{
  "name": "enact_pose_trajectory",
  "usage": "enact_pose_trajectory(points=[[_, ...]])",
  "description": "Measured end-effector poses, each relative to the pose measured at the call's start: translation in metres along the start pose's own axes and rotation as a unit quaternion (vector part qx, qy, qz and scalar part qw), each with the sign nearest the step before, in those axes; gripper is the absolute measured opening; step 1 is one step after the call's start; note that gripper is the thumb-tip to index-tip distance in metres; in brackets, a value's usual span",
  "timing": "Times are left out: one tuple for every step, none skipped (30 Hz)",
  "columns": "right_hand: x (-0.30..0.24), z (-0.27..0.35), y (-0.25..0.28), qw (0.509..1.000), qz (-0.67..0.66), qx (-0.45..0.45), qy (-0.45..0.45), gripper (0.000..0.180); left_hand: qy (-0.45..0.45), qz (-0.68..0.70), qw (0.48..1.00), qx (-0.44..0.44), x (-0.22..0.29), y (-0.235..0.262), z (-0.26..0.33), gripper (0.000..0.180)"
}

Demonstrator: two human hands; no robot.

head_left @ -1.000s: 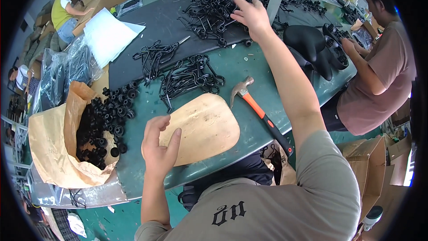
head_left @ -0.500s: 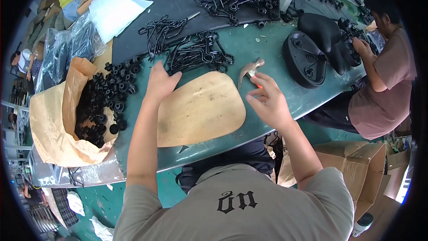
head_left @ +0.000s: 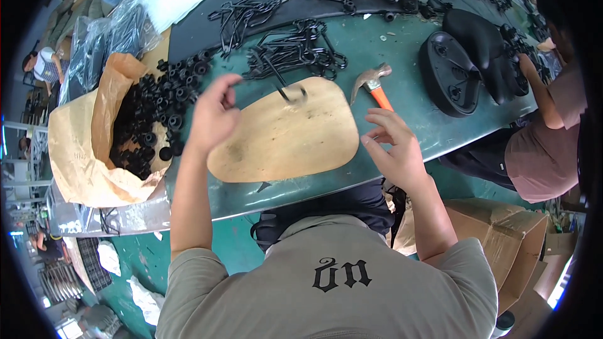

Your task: Assembling bicycle seats by hammering plastic caps into the base to secure the metal rails while using a template jig.

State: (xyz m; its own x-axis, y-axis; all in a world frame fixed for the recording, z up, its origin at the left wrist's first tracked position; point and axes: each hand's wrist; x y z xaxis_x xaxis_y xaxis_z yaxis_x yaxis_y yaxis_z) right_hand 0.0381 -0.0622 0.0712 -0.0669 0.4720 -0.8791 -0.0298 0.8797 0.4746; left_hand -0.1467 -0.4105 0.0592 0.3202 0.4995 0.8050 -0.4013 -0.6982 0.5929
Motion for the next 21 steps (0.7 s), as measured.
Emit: enact_pose_trajectory(points=[[-0.003, -0.005, -0.006, 1.000, -0.005, -0.010, 0.001, 0.039, 0.016, 0.009, 0.999, -0.036, 0.000, -0.009, 0.016, 0.055], [-0.008, -0.010, -0.013, 0.998, 0.028, -0.053, 0.031, 0.039, 0.013, -0.022, 0.997, -0.066, -0.001, -0.020, 0.029, 0.056], [-0.012, -0.014, -0.021, 0.992, 0.061, -0.095, 0.061, 0.039, 0.010, -0.052, 0.994, -0.096, -0.001, -0.029, 0.038, 0.056], [-0.010, -0.018, -0.035, 0.986, 0.078, -0.107, 0.100, 0.042, 0.019, -0.052, 0.994, -0.091, 0.000, -0.035, 0.044, 0.056], [-0.007, -0.023, -0.048, 0.985, 0.075, -0.114, 0.102, 0.042, 0.003, -0.056, 0.993, -0.105, 0.001, -0.041, 0.049, 0.054], [-0.004, -0.027, -0.060, 0.966, 0.155, -0.121, 0.168, 0.044, -0.013, -0.060, 0.991, -0.119, 0.000, -0.042, 0.054, 0.051], [-0.001, -0.031, -0.071, 0.937, 0.232, -0.122, 0.231, 0.045, -0.008, -0.059, 0.991, -0.118, 0.002, -0.037, 0.058, 0.051], [0.001, -0.033, -0.082, 0.934, 0.243, -0.137, 0.222, 0.045, -0.080, -0.109, 0.988, -0.080, 0.006, -0.028, 0.059, 0.048], [0.003, -0.032, -0.088, 0.934, 0.241, -0.139, 0.223, 0.045, -0.151, -0.159, 0.975, -0.041, 0.005, -0.020, 0.061, 0.046], [0.006, -0.033, -0.094, 0.935, 0.246, -0.147, 0.208, 0.043, -0.113, -0.223, 0.968, -0.003, -0.004, -0.008, 0.066, 0.048], [0.006, -0.034, -0.097, 0.936, 0.251, -0.153, 0.192, 0.042, -0.076, -0.286, 0.955, 0.034, -0.016, 0.007, 0.074, 0.051], [0.005, -0.034, -0.098, 0.936, 0.250, -0.155, 0.194, 0.042, 0.011, -0.366, 0.927, 0.085, -0.025, 0.019, 0.083, 0.054], [0.006, -0.033, -0.099, 0.938, 0.247, -0.141, 0.197, 0.042, 0.098, -0.439, 0.883, 0.134, -0.034, 0.029, 0.093, 0.056], [0.007, -0.032, -0.099, 0.941, 0.244, -0.127, 0.199, 0.042, 0.223, -0.455, 0.856, 0.108, -0.031, 0.038, 0.100, 0.057], [0.007, -0.030, -0.098, 0.941, 0.244, -0.126, 0.197, 0.042, 0.343, -0.462, 0.814, 0.079, -0.029, 0.047, 0.104, 0.059], [0.002, -0.028, -0.096, 0.946, 0.228, -0.119, 0.196, 0.042, 0.382, -0.440, 0.810, 0.072, -0.040, 0.054, 0.112, 0.057], [-0.001, -0.027, -0.094, 0.951, 0.211, -0.112, 0.194, 0.041, 0.384, -0.440, 0.809, 0.073, -0.056, 0.058, 0.118, 0.057], [-0.004, -0.027, -0.093, 0.951, 0.211, -0.113, 0.196, 0.041, 0.323, -0.422, 0.840, 0.113, -0.076, 0.060, 0.123, 0.057], [-0.005, -0.026, -0.092, 0.952, 0.212, -0.110, 0.193, 0.040, 0.258, -0.399, 0.867, 0.150, -0.093, 0.059, 0.124, 0.057], [-0.006, -0.025, -0.091, 0.952, 0.212, -0.108, 0.193, 0.039, 0.206, -0.396, 0.879, 0.165, -0.100, 0.059, 0.119, 0.050], [-0.007, -0.025, -0.091, 0.952, 0.213, -0.110, 0.193, 0.039, 0.207, -0.395, 0.880, 0.165, -0.106, 0.057, 0.114, 0.050]])
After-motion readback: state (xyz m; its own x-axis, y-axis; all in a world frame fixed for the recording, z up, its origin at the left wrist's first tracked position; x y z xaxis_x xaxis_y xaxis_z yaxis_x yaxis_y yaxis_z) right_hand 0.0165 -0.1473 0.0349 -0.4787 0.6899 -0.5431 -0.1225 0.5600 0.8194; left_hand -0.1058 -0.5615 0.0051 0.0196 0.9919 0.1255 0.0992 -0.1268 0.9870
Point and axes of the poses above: each hand's wrist, its own z-axis away from the middle knuckle, its own y-axis out of the back of the hand, x = y × z, and after that the axes turned 11 degrees about -x, right-handed
